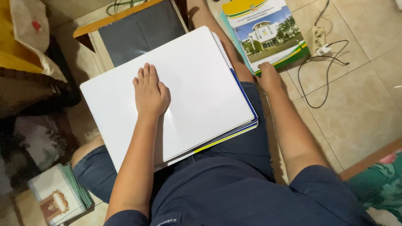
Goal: The person is using their hands to press down and smooth a stack of booklets to ensure they are flat and properly finished.
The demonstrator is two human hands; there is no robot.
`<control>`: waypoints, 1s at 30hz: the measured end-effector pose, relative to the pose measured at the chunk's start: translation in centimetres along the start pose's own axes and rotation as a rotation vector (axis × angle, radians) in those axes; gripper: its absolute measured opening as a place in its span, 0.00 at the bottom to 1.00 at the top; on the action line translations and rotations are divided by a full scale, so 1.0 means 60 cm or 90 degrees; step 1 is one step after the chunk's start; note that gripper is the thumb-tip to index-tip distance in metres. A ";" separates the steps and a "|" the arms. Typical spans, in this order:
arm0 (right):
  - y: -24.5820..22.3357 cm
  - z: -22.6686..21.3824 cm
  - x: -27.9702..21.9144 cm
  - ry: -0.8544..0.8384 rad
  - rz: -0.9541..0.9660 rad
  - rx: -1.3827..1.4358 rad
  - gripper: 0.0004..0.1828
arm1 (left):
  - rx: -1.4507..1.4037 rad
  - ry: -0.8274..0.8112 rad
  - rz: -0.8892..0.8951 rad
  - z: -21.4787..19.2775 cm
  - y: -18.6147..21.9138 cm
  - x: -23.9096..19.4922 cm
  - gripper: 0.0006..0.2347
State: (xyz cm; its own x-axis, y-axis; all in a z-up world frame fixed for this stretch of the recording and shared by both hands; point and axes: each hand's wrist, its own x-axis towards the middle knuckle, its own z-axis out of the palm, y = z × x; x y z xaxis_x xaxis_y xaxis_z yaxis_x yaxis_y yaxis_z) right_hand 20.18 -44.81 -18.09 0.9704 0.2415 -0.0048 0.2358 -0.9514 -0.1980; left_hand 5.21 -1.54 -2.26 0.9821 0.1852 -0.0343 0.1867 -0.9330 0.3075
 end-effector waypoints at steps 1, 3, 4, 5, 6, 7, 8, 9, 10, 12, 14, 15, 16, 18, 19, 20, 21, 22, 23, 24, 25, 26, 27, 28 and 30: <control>0.003 0.002 -0.003 0.000 -0.004 0.003 0.25 | 0.003 0.002 -0.004 0.000 0.000 -0.001 0.28; 0.010 0.003 -0.007 0.055 -0.033 0.003 0.22 | -0.003 -0.003 -0.003 -0.001 0.002 0.000 0.27; 0.012 0.001 -0.005 0.058 -0.035 0.005 0.22 | -0.001 0.001 -0.004 -0.002 0.001 0.000 0.27; 0.013 0.000 -0.002 0.030 0.000 0.038 0.16 | -0.005 -0.003 -0.003 -0.004 0.000 -0.001 0.27; 0.017 -0.005 0.000 0.003 0.036 0.068 0.11 | -0.012 -0.007 -0.002 -0.004 0.002 -0.001 0.28; 0.040 0.015 0.010 0.006 0.033 0.067 0.11 | -0.012 -0.003 -0.002 -0.006 0.002 -0.002 0.28; 0.063 0.032 0.023 0.040 0.078 0.077 0.08 | -0.015 -0.006 -0.003 -0.007 0.003 -0.003 0.28; 0.086 0.049 0.037 0.073 0.122 0.086 0.07 | -0.018 -0.009 -0.003 -0.009 0.002 -0.005 0.28; 0.087 0.033 0.042 0.076 0.115 0.084 0.07 | -0.021 -0.004 -0.007 -0.006 0.000 -0.004 0.28; 0.089 -0.001 0.057 0.403 0.074 0.168 0.04 | -0.014 0.001 0.010 0.000 -0.005 -0.001 0.28; -0.007 -0.150 0.037 0.497 -0.013 0.205 0.05 | -0.026 0.010 0.009 -0.008 -0.002 -0.004 0.28; -0.055 -0.222 0.022 0.584 -0.093 0.243 0.06 | -0.034 0.011 0.013 -0.011 -0.001 -0.007 0.28; -0.093 -0.262 -0.002 0.584 -0.098 0.242 0.06 | -0.037 0.014 0.010 -0.012 -0.002 -0.007 0.28; -0.169 -0.341 -0.051 0.589 -0.283 0.180 0.09 | -0.046 0.006 0.011 -0.013 -0.004 -0.009 0.28; -0.214 -0.353 -0.093 0.586 -0.290 0.180 0.09 | -0.050 0.008 0.006 -0.015 -0.001 -0.009 0.28; -0.262 -0.363 -0.134 0.512 -0.282 0.189 0.07 | -0.047 -0.001 0.005 -0.018 -0.001 -0.010 0.28; -0.308 -0.373 -0.176 0.437 -0.275 0.196 0.05 | -0.044 -0.009 0.005 -0.021 -0.002 -0.011 0.28; -0.337 -0.356 -0.205 0.435 -0.281 0.195 0.05 | -0.048 -0.007 0.000 -0.020 -0.003 -0.012 0.28; -0.365 -0.339 -0.233 0.300 -0.312 0.245 0.05 | -0.058 -0.007 0.002 -0.019 -0.004 -0.012 0.27; -0.394 -0.322 -0.259 0.166 -0.341 0.292 0.09 | -0.066 -0.004 0.006 -0.021 -0.006 -0.009 0.27; -0.388 -0.312 -0.265 0.166 -0.345 0.292 0.09 | -0.067 -0.001 0.004 -0.021 -0.006 -0.011 0.27; -0.381 -0.302 -0.268 0.083 -0.281 0.346 0.15 | -0.064 -0.007 0.008 -0.023 -0.006 -0.012 0.27; -0.375 -0.291 -0.271 -0.001 -0.216 0.398 0.24 | -0.061 -0.012 0.012 -0.024 -0.007 -0.013 0.27; -0.347 -0.276 -0.253 -0.004 -0.217 0.399 0.24 | -0.061 -0.014 0.008 -0.025 -0.008 -0.013 0.27; -0.290 -0.247 -0.215 0.172 -0.110 0.223 0.20 | -0.049 -0.033 0.006 -0.026 -0.008 -0.011 0.27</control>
State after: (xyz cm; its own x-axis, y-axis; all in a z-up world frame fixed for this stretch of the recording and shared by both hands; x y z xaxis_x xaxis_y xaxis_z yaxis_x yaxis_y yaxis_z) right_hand 4.36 -34.21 -0.08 0.9087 0.2876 0.3027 0.4075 -0.7687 -0.4930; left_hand 4.46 -0.72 -0.91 0.9841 0.1587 -0.0803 0.1774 -0.9076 0.3806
